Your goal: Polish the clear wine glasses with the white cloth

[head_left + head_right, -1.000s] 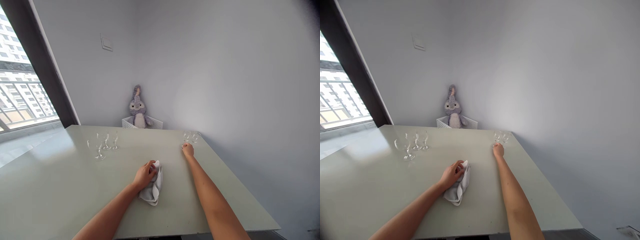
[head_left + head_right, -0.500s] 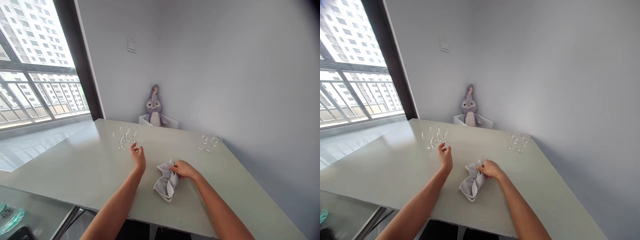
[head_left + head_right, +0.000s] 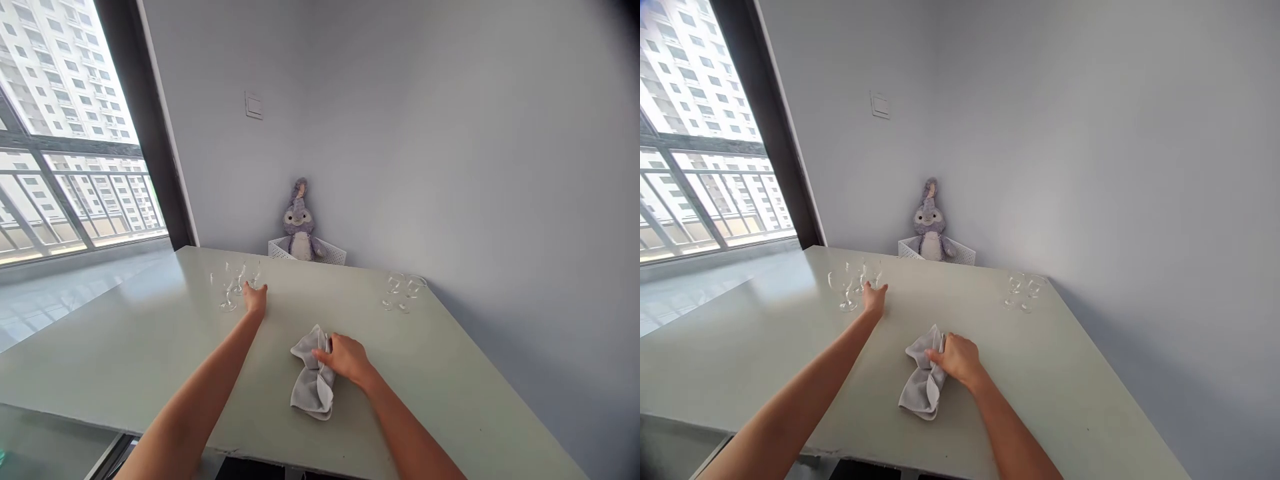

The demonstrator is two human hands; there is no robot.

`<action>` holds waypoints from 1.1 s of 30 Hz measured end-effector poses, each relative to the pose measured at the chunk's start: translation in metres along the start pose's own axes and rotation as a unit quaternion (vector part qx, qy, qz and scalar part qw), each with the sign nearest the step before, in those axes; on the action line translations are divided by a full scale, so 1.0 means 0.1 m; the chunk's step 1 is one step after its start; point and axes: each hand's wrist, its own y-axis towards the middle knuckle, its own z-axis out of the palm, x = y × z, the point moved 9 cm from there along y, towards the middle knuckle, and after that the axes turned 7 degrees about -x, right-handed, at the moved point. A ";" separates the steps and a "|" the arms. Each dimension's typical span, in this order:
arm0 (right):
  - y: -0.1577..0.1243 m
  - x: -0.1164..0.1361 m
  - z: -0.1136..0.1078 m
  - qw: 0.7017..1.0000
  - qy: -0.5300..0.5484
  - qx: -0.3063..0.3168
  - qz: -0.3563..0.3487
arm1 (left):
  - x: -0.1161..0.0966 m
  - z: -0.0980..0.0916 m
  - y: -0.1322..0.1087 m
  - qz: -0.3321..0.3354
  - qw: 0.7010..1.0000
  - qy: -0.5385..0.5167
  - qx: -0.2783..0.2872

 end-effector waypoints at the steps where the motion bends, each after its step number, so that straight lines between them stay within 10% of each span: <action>1: -0.02 0.05 0.02 1.000 -0.020 0.002 -0.013 | 0.01 0.02 0.01 -0.008 1.000 0.006 -0.001; 11: -0.04 0.10 0.09 0.996 -0.074 -0.024 -0.040 | 0.03 0.05 0.19 -0.035 0.998 0.051 -0.011; 17: 0.06 -0.05 -0.10 0.982 0.160 -0.097 0.013 | -0.05 0.10 0.01 0.010 0.998 0.066 0.019; 20: 0.11 -0.17 -0.04 0.875 0.473 -0.048 0.092 | -0.16 0.13 -0.21 0.053 0.996 0.066 0.034; 24: 0.15 -0.30 0.00 0.588 0.782 -0.044 0.201 | -0.35 0.15 -0.53 0.092 0.993 0.038 0.061; 26: 0.16 -0.33 -0.02 0.493 0.842 -0.049 0.212 | -0.44 0.16 -0.69 0.103 0.991 0.016 0.085; 29: 0.17 -0.37 -0.12 0.434 0.880 -0.059 0.185 | -0.55 0.18 -0.94 0.112 0.984 -0.041 0.132; 33: 0.17 -0.43 -0.26 0.436 0.882 -0.083 0.158 | -0.57 0.25 -1.27 0.075 0.964 -0.133 0.219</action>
